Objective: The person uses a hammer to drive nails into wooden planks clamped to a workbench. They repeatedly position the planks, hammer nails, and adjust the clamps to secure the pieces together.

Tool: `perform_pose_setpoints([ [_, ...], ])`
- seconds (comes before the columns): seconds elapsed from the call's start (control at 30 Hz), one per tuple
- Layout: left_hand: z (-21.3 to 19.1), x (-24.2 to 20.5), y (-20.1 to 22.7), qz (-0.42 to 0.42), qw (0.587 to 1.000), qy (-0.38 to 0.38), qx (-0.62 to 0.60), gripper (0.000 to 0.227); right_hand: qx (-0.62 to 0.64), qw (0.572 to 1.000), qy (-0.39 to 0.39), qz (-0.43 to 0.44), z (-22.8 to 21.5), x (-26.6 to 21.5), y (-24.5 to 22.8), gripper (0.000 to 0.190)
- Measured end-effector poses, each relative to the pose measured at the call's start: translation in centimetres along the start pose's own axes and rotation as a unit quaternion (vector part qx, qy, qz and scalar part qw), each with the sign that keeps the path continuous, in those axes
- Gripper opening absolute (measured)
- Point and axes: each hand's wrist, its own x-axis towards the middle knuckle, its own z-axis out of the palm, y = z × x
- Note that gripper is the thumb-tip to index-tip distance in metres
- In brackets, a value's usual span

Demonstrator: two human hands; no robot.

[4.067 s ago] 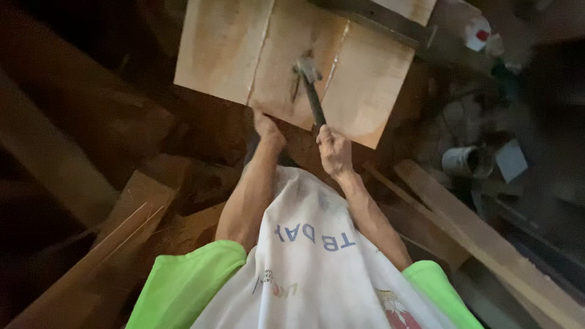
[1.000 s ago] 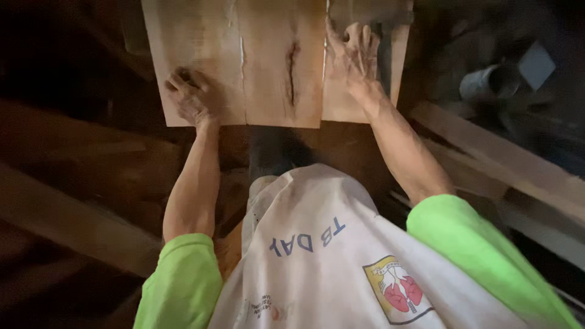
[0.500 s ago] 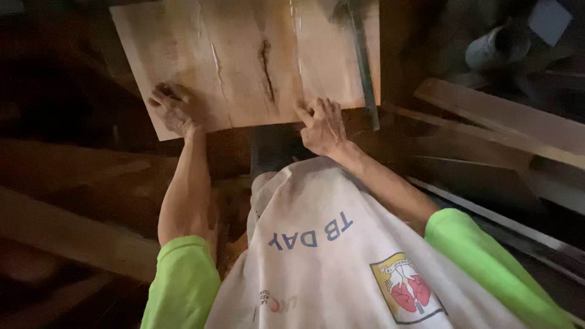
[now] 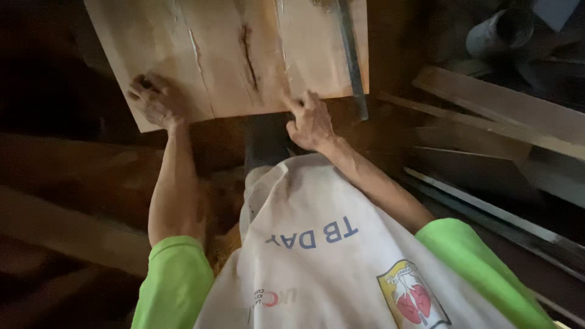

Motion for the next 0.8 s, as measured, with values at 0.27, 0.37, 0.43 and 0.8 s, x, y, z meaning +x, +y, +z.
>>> perform_pose_setpoints([
  [0.27,2.4,-3.7,-1.9,-0.034,0.984,0.042,-0.170,0.053,0.043,0.999,-0.022,-0.010,-1.4,1.2,-3.3,0.095],
  [0.37,2.7,-6.9,0.1,-0.008,0.951,0.050,-0.306,0.039,0.042,0.992,-0.088,0.079,-4.8,2.6,-3.9,0.094],
  [0.43,3.2,-9.1,1.9,-0.029,0.957,0.030,-0.288,0.030,0.084,0.961,-0.256,0.066,-6.5,3.1,-4.0,0.086],
  [0.8,6.2,-10.7,14.2,0.022,0.889,-0.198,-0.413,0.038,0.416,0.878,0.012,0.237,-6.0,5.8,3.5,0.056],
])
